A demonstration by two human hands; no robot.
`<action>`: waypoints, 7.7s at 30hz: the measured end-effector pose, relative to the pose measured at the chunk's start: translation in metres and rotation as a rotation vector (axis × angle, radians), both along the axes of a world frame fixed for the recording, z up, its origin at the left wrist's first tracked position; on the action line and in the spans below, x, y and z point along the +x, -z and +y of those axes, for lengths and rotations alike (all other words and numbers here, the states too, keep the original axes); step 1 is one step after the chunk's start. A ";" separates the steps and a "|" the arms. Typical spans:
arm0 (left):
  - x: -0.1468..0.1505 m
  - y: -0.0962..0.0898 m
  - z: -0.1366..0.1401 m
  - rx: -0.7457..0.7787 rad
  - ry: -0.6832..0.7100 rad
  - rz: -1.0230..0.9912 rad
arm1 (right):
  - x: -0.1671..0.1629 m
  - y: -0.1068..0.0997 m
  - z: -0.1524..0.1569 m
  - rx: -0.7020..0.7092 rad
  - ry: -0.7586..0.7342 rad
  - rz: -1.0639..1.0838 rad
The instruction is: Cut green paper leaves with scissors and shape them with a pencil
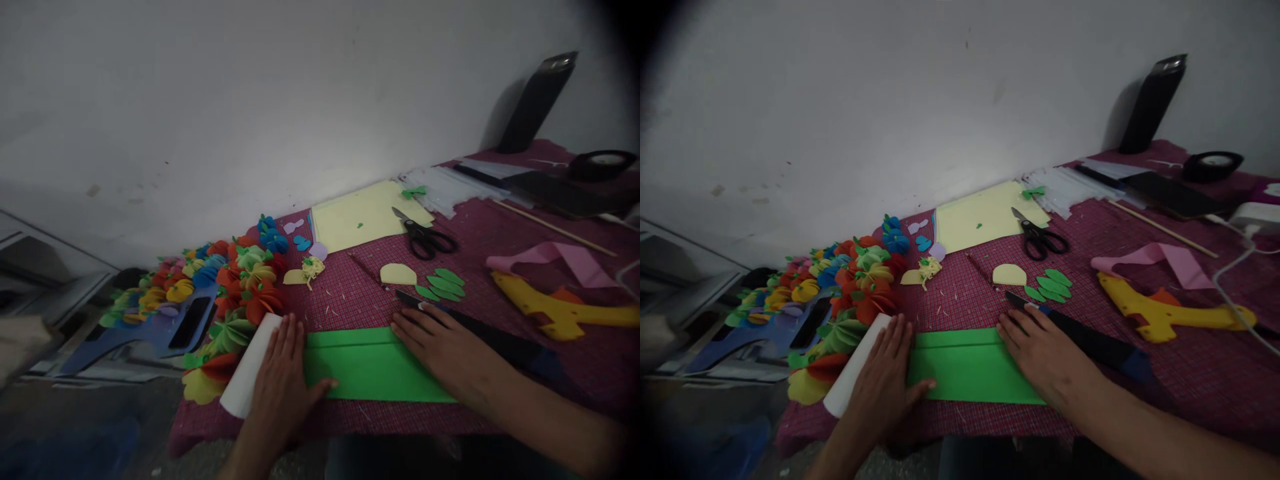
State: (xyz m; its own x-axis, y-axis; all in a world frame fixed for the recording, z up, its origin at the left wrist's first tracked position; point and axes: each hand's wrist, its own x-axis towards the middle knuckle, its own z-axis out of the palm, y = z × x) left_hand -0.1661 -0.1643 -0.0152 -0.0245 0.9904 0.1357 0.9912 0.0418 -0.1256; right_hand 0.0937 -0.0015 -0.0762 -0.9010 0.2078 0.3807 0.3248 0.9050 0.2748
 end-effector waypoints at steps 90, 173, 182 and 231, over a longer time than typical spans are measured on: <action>0.009 0.003 0.064 -0.161 0.499 -0.042 | 0.033 -0.036 -0.122 -0.420 -0.072 0.105; 0.027 -0.006 0.040 -0.249 0.128 0.302 | -0.014 -0.040 -0.002 -0.387 0.081 -0.124; 0.061 -0.010 0.048 -0.317 0.040 0.391 | -0.011 -0.044 -0.015 -0.315 0.141 -0.074; 0.065 0.008 0.047 -0.404 0.069 0.610 | 0.005 -0.031 -0.051 -0.904 0.153 -0.003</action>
State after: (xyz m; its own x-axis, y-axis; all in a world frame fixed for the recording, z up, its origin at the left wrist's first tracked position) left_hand -0.1016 -0.1177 -0.0236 0.0033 0.9627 -0.2707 0.7390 -0.1847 -0.6479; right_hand 0.0984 -0.0521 -0.0457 -0.8402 0.5422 0.0127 0.4590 0.7233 -0.5159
